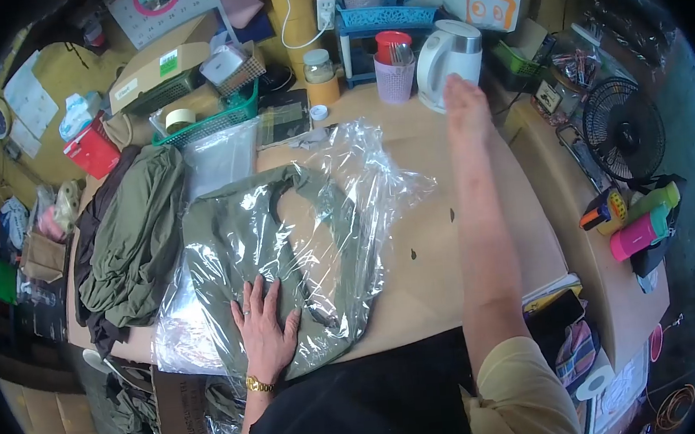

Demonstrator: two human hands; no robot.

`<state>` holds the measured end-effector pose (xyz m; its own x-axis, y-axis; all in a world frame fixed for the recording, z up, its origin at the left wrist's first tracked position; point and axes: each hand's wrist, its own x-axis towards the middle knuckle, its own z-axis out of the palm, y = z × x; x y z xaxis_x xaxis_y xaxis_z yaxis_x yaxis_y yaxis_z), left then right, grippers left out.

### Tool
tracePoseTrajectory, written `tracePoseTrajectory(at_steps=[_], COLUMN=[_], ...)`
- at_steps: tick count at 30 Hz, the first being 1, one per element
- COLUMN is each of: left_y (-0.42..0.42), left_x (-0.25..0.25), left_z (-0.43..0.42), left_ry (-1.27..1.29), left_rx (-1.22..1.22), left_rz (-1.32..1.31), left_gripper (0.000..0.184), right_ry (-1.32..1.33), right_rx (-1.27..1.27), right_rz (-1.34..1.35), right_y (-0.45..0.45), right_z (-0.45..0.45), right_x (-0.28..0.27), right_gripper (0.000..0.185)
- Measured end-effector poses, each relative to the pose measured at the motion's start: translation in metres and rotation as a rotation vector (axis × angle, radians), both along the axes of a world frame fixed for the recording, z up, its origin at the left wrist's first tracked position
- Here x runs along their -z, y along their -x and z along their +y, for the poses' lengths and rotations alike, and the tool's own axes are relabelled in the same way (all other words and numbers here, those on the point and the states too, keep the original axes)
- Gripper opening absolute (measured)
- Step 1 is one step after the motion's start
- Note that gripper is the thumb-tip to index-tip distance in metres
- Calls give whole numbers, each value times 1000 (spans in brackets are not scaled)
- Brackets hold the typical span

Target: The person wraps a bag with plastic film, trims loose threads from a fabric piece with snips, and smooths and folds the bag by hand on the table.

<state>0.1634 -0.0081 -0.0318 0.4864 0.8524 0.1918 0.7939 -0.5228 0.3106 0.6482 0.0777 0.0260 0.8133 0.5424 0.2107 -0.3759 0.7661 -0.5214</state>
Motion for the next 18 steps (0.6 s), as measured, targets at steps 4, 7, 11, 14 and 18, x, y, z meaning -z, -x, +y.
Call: tracePoseTrajectory(at_steps=[4, 7, 11, 14, 18], left_y=[-2, -2, -2, 0, 0], left_x=[0, 2, 3, 5, 4], left_z=[2, 3, 2, 3, 2], left_ry=[0, -4, 2, -7, -13], left_rx=[-5, -1, 0, 1, -15], left_rz=[6, 1, 15, 3, -1], left_gripper=[60, 63, 63, 62, 61], right_ry=[627, 1153, 1213, 1118, 1335], right_rx=[23, -179, 327, -157, -81], right_rz=[-736, -1148, -1897, -1304, -1023], right_y=[14, 108, 127, 88, 18], right_z=[-62, -95, -100, -87, -111], right_x=[11, 12, 65, 98, 39], right_gripper=[9, 16, 37, 38, 21])
